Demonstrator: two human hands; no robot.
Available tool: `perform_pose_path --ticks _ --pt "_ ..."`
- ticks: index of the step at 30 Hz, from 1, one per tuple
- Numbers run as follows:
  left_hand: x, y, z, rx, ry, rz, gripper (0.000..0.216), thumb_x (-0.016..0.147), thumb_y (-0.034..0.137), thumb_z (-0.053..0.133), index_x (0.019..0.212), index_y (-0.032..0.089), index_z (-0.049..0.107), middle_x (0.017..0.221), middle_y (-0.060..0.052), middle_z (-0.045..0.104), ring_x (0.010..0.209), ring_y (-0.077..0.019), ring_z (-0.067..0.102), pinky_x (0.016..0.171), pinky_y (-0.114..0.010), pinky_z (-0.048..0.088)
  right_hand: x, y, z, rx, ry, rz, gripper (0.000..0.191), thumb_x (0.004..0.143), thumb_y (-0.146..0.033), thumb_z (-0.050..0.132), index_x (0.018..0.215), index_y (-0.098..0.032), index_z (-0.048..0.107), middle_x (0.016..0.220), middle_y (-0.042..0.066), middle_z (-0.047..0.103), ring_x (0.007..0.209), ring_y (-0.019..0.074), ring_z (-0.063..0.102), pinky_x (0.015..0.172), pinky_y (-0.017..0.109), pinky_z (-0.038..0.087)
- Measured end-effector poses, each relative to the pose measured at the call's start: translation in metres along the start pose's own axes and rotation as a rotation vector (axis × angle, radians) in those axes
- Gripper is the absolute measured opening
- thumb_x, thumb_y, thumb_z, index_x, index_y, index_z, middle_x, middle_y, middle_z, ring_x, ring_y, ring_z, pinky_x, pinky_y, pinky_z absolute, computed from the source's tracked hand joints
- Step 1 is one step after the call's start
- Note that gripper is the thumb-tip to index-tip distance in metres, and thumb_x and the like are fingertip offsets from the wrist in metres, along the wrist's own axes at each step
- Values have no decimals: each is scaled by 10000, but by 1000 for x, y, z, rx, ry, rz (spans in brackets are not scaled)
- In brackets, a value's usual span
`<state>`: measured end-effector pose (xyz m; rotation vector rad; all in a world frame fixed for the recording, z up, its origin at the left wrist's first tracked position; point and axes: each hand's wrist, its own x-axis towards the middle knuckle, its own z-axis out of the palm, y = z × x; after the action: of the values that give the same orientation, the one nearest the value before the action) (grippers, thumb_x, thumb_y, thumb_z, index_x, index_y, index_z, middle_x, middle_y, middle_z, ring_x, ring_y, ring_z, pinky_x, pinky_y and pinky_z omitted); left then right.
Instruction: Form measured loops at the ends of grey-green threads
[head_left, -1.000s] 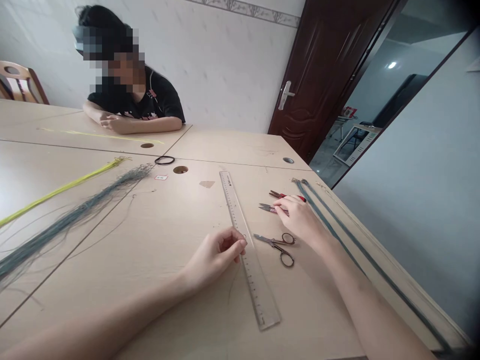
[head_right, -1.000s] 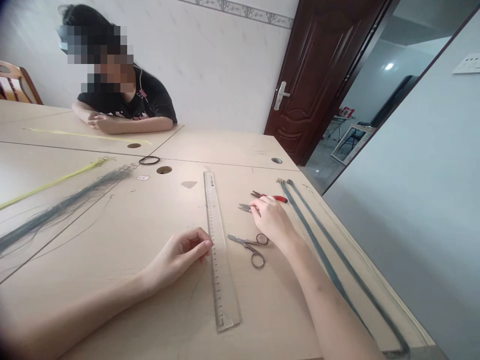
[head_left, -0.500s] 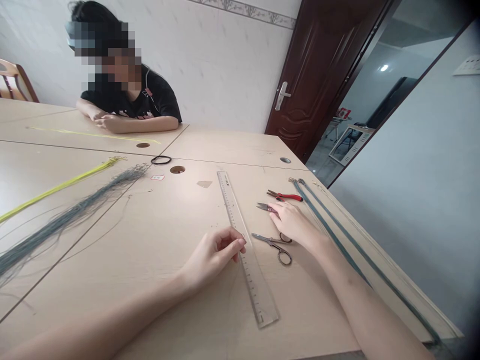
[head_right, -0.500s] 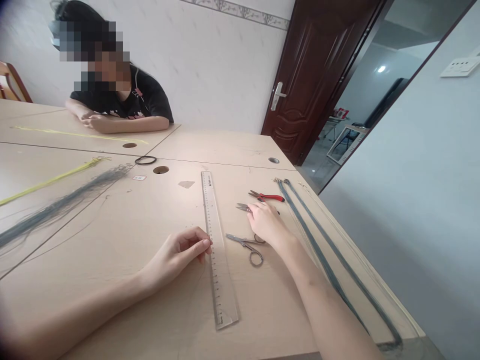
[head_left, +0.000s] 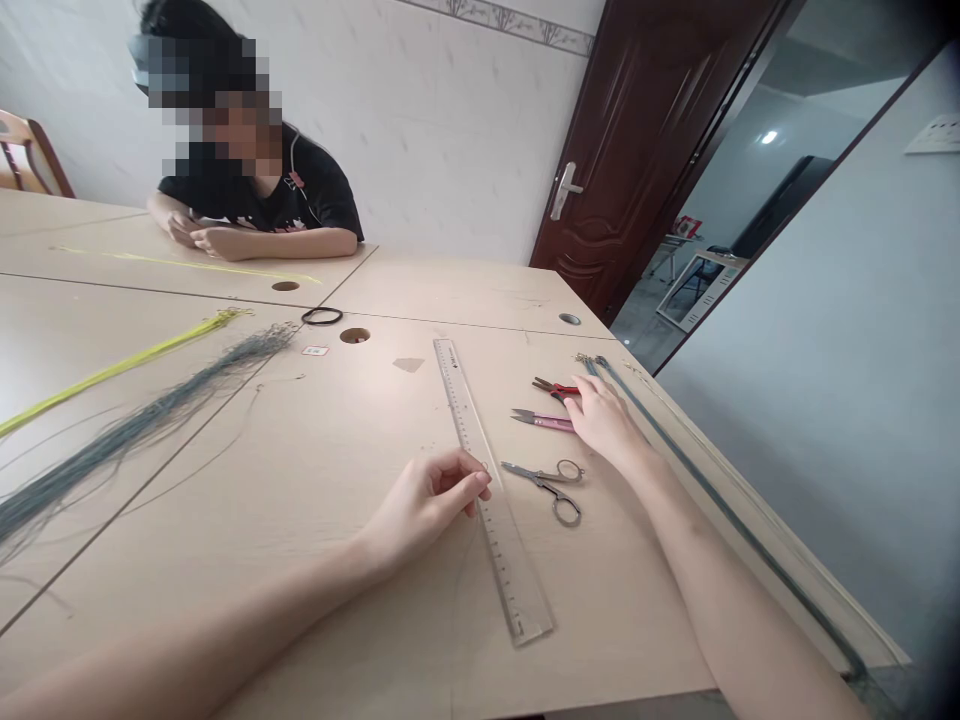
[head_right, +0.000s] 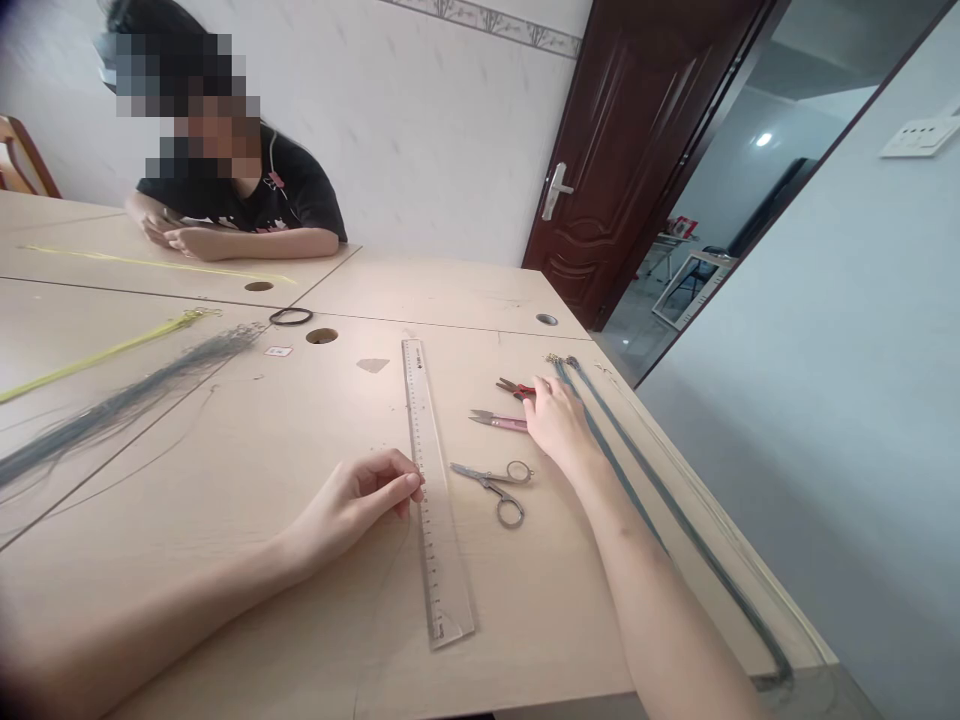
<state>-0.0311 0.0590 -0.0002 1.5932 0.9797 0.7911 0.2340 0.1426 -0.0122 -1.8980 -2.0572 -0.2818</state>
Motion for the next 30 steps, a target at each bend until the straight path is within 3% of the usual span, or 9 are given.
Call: perform_pose_path --ticks 6,12,17,20,23,27,30 --pt "-1 -1 0 0 9 -2 233 860 317 487 718 156 578 584 22 542 599 -122 499 591 -233 353 3 12 10 1 -66 24 259 902 -290 508 1119 -157 552 1170 86 551 1048 216 542 887 437 451" --pt "-1 0 -1 -18 18 0 241 852 324 499 701 151 573 591 16 545 600 -126 502 593 -235 355 2 9 4 22 -70 40 260 891 -298 524 1104 -152 557 1166 88 549 1050 222 536 889 445 442" --pt "0 -1 1 -63 69 12 237 845 313 508 686 147 568 563 25 529 567 -114 487 567 -224 345 -14 -32 -20 133 -55 -83 273 923 -291 453 1126 -133 547 1160 106 560 1076 224 528 917 442 423" --pt "3 -4 -2 -99 158 44 238 842 320 511 680 151 558 563 31 511 554 -107 469 559 -223 343 -34 -70 -34 258 -204 -356 244 926 -288 431 1061 -218 621 1108 29 626 1036 141 562 918 266 447" --pt "10 -9 -13 -129 304 97 230 836 318 519 671 160 542 587 34 501 590 -105 468 616 -226 356 -56 -98 -43 319 -308 -527 227 892 -268 489 1048 -233 649 1157 3 617 1100 141 533 973 250 417" --pt "23 -19 -30 -187 469 110 225 833 312 506 662 166 511 564 44 460 578 -100 439 616 -225 343 -85 -112 -56 305 -334 -544 253 898 -199 442 999 -188 675 1103 48 638 1025 186 570 939 337 457" --pt "28 -26 -32 -246 504 83 224 821 313 494 653 165 494 536 45 446 545 -99 427 577 -223 332 -112 -113 -61 273 -310 -520 279 889 -167 429 1063 -139 645 1108 88 632 1038 227 565 930 396 470"
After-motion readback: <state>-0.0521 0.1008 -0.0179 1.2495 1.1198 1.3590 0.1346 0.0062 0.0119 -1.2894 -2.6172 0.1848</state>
